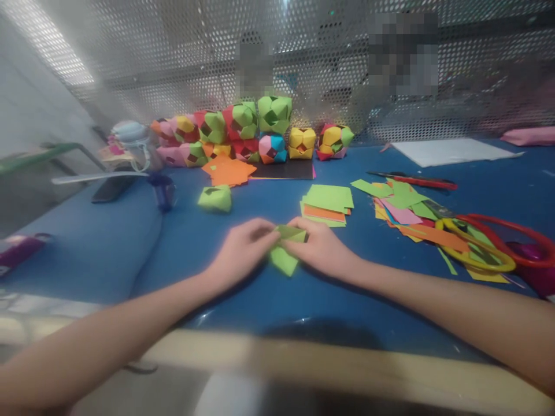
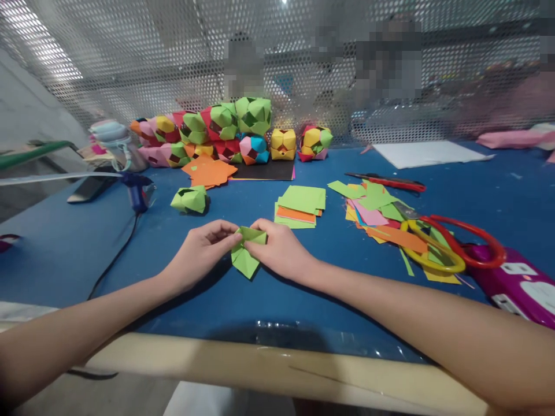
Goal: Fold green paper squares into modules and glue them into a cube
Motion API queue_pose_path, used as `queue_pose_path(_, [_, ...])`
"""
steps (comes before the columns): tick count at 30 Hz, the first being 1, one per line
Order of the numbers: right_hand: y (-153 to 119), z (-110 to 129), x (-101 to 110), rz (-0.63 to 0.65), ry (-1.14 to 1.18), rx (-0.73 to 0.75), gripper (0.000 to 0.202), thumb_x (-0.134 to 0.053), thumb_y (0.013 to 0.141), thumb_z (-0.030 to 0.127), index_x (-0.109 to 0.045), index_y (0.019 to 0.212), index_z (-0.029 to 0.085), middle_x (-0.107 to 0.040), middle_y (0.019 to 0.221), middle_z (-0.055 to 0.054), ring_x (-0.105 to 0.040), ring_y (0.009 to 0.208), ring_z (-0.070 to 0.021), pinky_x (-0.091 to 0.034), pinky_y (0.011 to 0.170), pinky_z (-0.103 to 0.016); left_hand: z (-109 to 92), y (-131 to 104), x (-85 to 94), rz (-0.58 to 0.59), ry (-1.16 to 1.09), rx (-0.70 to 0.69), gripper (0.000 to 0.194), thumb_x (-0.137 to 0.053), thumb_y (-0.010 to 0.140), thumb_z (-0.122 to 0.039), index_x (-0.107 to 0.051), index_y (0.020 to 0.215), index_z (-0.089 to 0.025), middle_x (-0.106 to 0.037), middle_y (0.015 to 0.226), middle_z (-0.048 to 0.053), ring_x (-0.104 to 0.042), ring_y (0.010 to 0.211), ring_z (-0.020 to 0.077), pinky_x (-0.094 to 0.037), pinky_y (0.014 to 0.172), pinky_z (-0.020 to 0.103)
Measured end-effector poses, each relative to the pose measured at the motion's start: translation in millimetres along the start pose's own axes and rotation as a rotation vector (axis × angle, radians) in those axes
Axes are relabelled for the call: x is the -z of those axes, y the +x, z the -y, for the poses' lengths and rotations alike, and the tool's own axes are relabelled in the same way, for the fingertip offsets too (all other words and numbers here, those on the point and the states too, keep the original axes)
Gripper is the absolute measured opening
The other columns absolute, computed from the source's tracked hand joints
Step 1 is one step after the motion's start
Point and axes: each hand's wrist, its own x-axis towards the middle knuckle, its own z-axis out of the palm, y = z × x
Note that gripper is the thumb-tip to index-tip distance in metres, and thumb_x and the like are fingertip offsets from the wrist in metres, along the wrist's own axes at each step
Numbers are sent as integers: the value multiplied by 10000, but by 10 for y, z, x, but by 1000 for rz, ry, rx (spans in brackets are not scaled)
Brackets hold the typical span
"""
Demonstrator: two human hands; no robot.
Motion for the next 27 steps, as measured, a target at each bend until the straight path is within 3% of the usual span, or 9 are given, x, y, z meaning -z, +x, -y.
queue_pose_path(8, [23, -21, -19, -122, 47, -4, 216, -590, 694, 266, -434, 562, 195, -457, 536, 55, -405, 535, -91, -301, 498, -221, -5, -22, -80, -7, 28, -53, 194, -563, 819, -307, -662, 900, -161, -671, 829, 33, -584, 754, 138, -456, 705, 274])
queue_pose_path(15, [7, 4, -31, -69, 38, -16, 83, -529, 732, 255, -545, 708, 177, -538, 640, 30, -465, 592, -108, -353, 553, -238, 2, -3, -65, -68, 31, -53, 195, -566, 819, -298, -664, 909, -155, -682, 878, 42, -603, 804, 148, -467, 751, 284])
queue_pose_path(23, [12, -7, -30, -66, -33, -31, 175, -546, 752, 268, -469, 618, 185, -495, 585, 41, -448, 586, -108, -333, 548, -242, -1, -19, -95, -16, 97, -118, 203, -512, 842, -261, -655, 943, -157, -693, 919, 46, -624, 848, 160, -473, 809, 302])
queue_pose_path(27, [-2, 0, -31, -71, 27, 30, 111, -548, 771, 284, -552, 760, 174, -564, 700, 10, -503, 644, -123, -394, 585, -251, -18, 7, -58, -19, 136, -122, 217, -491, 853, -267, -638, 971, -159, -690, 974, 57, -631, 894, 175, -476, 836, 321])
